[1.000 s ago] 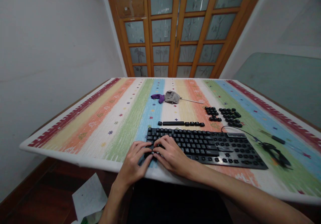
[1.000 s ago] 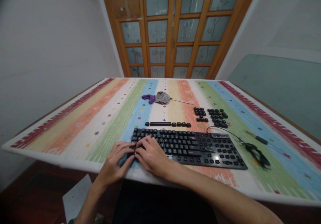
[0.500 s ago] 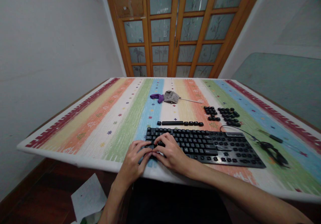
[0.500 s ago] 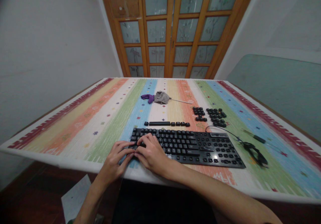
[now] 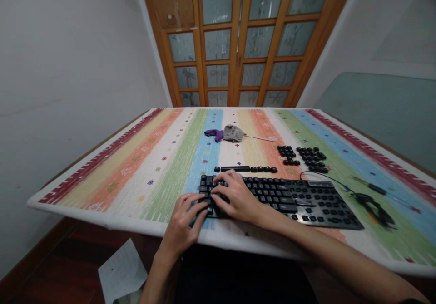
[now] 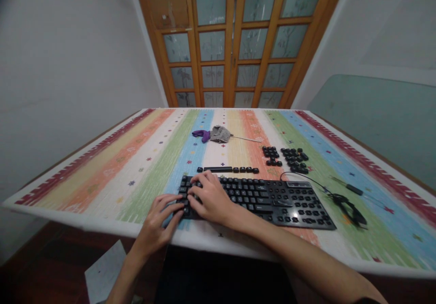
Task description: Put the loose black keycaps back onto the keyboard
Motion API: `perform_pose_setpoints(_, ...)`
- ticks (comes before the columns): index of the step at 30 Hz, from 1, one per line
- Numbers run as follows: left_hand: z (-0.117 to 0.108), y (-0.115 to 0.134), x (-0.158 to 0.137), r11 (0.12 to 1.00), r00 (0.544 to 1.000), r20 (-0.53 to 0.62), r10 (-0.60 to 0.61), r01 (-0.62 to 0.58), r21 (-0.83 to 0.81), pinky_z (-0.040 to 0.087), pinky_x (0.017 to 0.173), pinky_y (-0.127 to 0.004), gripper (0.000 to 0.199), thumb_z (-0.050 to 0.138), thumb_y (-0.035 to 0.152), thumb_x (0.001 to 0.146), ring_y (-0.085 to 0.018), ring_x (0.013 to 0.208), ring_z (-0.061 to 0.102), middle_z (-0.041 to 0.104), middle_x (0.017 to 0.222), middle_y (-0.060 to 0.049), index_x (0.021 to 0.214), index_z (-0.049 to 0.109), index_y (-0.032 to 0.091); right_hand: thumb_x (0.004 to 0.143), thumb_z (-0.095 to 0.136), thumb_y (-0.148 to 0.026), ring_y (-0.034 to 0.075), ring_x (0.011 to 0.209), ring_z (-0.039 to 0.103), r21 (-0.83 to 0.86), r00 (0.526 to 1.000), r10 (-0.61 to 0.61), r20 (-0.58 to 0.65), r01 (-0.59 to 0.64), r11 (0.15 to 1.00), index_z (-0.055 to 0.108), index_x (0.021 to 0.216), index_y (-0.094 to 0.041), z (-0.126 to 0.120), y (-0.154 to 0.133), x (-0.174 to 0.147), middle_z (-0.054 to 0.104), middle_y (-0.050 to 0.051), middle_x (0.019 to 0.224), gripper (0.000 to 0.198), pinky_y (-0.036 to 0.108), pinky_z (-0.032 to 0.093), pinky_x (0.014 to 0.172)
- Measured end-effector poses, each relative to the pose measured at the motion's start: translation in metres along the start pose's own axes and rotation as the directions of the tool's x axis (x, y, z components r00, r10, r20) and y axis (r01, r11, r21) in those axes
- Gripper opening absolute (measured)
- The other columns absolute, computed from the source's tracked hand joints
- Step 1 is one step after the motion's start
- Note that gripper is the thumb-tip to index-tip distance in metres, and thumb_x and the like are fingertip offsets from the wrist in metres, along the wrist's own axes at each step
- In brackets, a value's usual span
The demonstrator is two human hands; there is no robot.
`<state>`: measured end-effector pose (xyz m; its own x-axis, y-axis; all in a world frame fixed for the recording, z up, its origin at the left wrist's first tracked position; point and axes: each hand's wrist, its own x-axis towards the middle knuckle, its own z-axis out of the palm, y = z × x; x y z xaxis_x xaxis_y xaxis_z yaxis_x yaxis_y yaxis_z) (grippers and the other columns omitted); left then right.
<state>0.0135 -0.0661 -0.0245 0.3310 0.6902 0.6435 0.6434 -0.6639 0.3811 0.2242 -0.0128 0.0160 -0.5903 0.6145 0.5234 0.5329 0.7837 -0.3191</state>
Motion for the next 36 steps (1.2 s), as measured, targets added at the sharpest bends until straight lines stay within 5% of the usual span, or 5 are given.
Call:
perform_pose_setpoints(8, 0.001, 0.000, 0.000, 0.999, 0.999, -0.025, 0.047, -0.047, 0.027, 0.054, 0.092, -0.047, 0.022, 0.059, 0.015, 0.093, -0.025, 0.109, 0.059, 0.067, 0.116, -0.010, 0.109, 0.071, 0.024, 0.088, 0.066, -0.025, 0.028, 0.101, 0.045, -0.164, 0.978, 0.201, 0.058, -0.189, 0.968, 0.076, 0.085, -0.019, 0.003, 0.071, 0.047, 0.063, 0.011, 0.105, 0.012, 0.046, 0.041, 0.088)
perform_pose_setpoints(16, 0.000, 0.000, -0.002, 0.997, 0.998, 0.016, 0.055, -0.056, 0.051, 0.053, 0.093, -0.049, 0.022, 0.060, 0.012, 0.090, -0.028, 0.112, 0.055, 0.065, 0.120, -0.011, 0.108, 0.069, 0.022, 0.082, 0.071, -0.021, 0.029, 0.101, 0.047, -0.215, 0.948, 0.265, 0.177, -0.226, 0.950, 0.079, 0.087, -0.019, 0.018, 0.085, 0.063, 0.064, 0.012, 0.104, 0.009, 0.043, 0.041, 0.085)
perform_pose_setpoints(25, -0.001, 0.003, -0.001, 0.998, 0.998, -0.036, 0.052, -0.051, 0.029, 0.053, 0.094, -0.047, 0.031, 0.061, 0.010, 0.089, -0.027, 0.112, 0.056, 0.065, 0.118, -0.011, 0.117, 0.066, 0.021, 0.086, 0.068, -0.020, 0.026, 0.100, 0.049, -0.101, 0.976, 0.175, 0.127, -0.163, 0.982, 0.075, 0.090, -0.018, -0.001, 0.066, 0.058, 0.064, 0.010, 0.103, 0.008, 0.043, 0.042, 0.088)
perform_pose_setpoints(31, 0.000, 0.002, -0.003, 0.998, 0.995, -0.081, 0.063, -0.061, 0.031, 0.054, 0.090, -0.046, 0.024, 0.060, 0.008, 0.088, -0.026, 0.108, 0.057, 0.066, 0.115, -0.011, 0.107, 0.068, 0.020, 0.091, 0.063, -0.020, 0.024, 0.100, 0.050, 0.042, 0.998, 0.028, 0.051, -0.031, 0.999, 0.069, 0.099, -0.017, -0.021, 0.021, 0.017, 0.062, 0.009, 0.102, 0.010, 0.041, 0.043, 0.089)
perform_pose_setpoints(36, 0.000, 0.003, -0.002, 0.996, 0.994, -0.082, 0.077, -0.073, 0.050, 0.054, 0.090, -0.045, 0.023, 0.059, 0.010, 0.089, -0.026, 0.108, 0.057, 0.066, 0.114, -0.011, 0.107, 0.069, 0.020, 0.094, 0.060, -0.021, 0.022, 0.092, 0.052, 0.036, 0.995, -0.062, 0.080, 0.059, 0.998, 0.068, 0.104, -0.017, -0.013, -0.003, -0.018, 0.065, 0.007, 0.095, 0.014, 0.038, 0.040, 0.082)
